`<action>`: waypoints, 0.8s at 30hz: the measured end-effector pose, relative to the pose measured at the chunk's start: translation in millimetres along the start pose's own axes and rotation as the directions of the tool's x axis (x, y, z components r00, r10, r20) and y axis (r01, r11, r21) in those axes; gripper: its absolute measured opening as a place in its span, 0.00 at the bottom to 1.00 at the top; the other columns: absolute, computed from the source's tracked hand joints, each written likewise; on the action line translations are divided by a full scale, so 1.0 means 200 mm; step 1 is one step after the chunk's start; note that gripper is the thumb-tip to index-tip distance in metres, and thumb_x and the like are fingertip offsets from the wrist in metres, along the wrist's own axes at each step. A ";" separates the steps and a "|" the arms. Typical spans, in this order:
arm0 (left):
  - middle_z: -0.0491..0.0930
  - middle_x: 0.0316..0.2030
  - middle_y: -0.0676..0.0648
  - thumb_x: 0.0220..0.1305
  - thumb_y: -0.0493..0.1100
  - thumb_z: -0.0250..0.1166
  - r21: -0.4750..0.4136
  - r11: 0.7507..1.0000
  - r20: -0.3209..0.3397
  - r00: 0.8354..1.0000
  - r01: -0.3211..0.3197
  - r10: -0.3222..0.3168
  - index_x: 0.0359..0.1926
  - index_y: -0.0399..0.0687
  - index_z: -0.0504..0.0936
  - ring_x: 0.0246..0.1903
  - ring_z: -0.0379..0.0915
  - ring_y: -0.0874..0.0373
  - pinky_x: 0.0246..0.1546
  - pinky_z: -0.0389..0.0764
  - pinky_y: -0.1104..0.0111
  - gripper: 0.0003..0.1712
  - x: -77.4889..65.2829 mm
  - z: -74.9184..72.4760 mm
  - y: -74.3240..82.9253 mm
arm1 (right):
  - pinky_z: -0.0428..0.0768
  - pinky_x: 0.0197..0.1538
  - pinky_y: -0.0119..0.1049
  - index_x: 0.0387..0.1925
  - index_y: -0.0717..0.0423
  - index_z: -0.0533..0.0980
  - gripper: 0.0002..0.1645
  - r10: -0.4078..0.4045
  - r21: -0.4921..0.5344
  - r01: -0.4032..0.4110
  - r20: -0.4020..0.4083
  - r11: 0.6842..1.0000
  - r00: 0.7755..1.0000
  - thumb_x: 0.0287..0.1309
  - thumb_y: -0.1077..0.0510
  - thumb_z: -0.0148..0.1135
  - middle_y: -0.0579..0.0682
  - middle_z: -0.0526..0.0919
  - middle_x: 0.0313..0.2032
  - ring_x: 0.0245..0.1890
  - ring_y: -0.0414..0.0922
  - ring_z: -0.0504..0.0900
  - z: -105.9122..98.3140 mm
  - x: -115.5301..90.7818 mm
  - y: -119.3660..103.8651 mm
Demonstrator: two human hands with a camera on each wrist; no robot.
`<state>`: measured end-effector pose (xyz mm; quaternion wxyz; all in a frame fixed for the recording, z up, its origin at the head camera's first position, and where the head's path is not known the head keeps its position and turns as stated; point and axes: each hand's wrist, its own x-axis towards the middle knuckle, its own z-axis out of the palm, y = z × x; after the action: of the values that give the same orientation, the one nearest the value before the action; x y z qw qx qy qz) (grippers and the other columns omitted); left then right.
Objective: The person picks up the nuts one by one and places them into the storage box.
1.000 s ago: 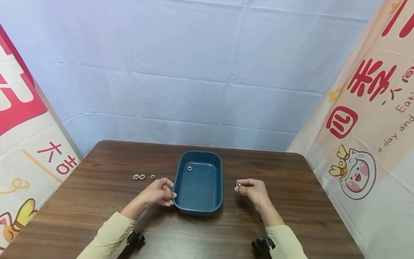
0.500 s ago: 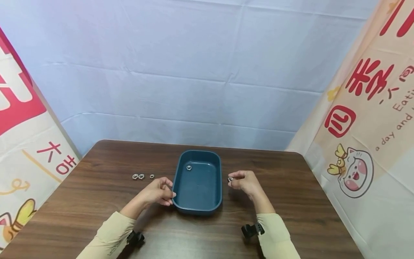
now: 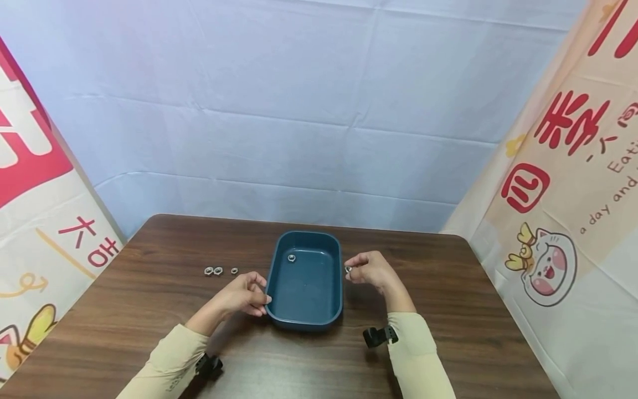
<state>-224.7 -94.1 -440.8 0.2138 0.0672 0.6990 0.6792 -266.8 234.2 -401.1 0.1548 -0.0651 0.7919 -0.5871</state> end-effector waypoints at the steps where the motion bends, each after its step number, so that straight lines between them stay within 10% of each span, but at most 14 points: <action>1: 0.73 0.23 0.40 0.51 0.25 0.63 0.000 1.000 -0.001 1.000 0.001 -0.001 0.43 0.29 0.62 0.16 0.77 0.55 0.17 0.80 0.68 0.21 0.00 0.00 0.00 | 0.81 0.41 0.48 0.45 0.80 0.72 0.19 0.003 -0.008 -0.003 0.000 1.000 1.000 0.48 0.74 0.58 0.57 0.80 0.29 0.31 0.49 0.82 0.00 0.00 -0.01; 24: 0.73 0.23 0.39 0.51 0.26 0.63 -0.007 1.000 0.011 1.000 0.000 0.000 0.43 0.28 0.62 0.17 0.77 0.55 0.19 0.81 0.68 0.22 0.00 0.00 0.00 | 0.80 0.43 0.45 0.46 0.74 0.75 0.18 0.019 -0.074 -0.022 -0.036 0.997 0.999 0.51 0.71 0.62 0.56 0.82 0.32 0.37 0.53 0.82 0.08 0.15 -0.11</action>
<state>-224.2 -94.7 -440.3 0.2179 0.0699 0.6954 0.6812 -291.2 204.0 -390.3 0.1443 -0.0521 0.8165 -0.5566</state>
